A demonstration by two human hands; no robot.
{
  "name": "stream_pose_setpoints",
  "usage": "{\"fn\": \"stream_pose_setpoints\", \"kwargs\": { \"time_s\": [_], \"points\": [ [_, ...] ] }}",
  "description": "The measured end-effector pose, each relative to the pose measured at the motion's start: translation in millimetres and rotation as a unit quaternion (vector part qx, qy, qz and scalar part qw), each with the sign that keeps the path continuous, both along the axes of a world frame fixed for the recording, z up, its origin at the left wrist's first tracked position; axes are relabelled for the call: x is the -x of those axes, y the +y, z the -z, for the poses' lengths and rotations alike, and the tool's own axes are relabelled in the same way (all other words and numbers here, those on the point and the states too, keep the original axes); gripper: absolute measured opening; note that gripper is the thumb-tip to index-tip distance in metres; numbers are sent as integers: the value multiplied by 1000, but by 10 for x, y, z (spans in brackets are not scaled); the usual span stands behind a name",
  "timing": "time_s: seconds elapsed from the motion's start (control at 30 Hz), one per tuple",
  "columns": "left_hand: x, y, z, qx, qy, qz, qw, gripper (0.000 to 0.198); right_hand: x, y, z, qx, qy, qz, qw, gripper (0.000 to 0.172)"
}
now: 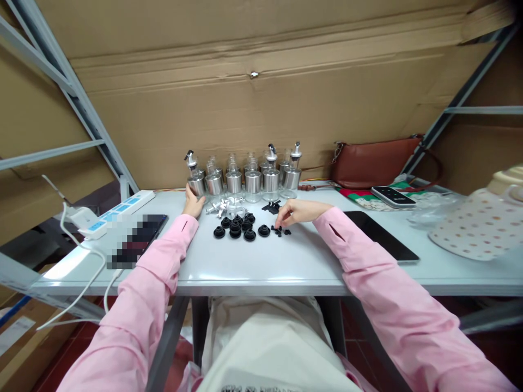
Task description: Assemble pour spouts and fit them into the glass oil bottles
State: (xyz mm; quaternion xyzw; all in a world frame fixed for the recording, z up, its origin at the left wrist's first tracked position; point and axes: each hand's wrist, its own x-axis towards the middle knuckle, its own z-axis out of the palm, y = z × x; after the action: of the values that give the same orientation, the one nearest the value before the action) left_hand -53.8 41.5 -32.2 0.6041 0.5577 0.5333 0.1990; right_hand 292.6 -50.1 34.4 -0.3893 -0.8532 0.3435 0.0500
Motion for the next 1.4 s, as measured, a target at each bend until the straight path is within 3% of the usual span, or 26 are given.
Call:
{"fn": "stream_pose_setpoints", "kwargs": {
  "time_s": [0.43,0.57,0.73,0.83,0.9,0.97,1.03,1.13,1.23,1.4],
  "points": [
    [-21,-24,-12,18,46,-11,999,87,-24,21,26,10,-34,12,999,37],
    [-59,-69,-47,28,78,-42,996,86,-10,21,43,-9,-40,19,999,39],
    [-129,-157,-228,-17,81,-149,985,79,44,0,51,-16,-38,23,999,42],
    [-290,-313,-425,-121,67,-199,970,66,73,-19,45,-31,-33,32,998,41],
    [-499,-483,-544,-213,95,-139,962,52,77,-32,29,-40,-20,41,998,36],
    [-780,-685,-619,-244,156,-5,957,35,63,-43,0,-44,4,53,998,31],
    [-1085,-880,-645,-211,254,152,932,22,29,-49,-35,-42,30,72,996,26],
    [-1465,-1089,-632,-101,405,279,865,19,-38,-49,-80,-9,53,111,992,18],
    [-1667,-1165,-590,-30,492,317,810,26,-98,-35,-85,30,56,154,986,14],
    [-1748,-1125,-478,-4,559,330,761,34,-158,-3,-35,63,47,165,983,29]
  ]
}}
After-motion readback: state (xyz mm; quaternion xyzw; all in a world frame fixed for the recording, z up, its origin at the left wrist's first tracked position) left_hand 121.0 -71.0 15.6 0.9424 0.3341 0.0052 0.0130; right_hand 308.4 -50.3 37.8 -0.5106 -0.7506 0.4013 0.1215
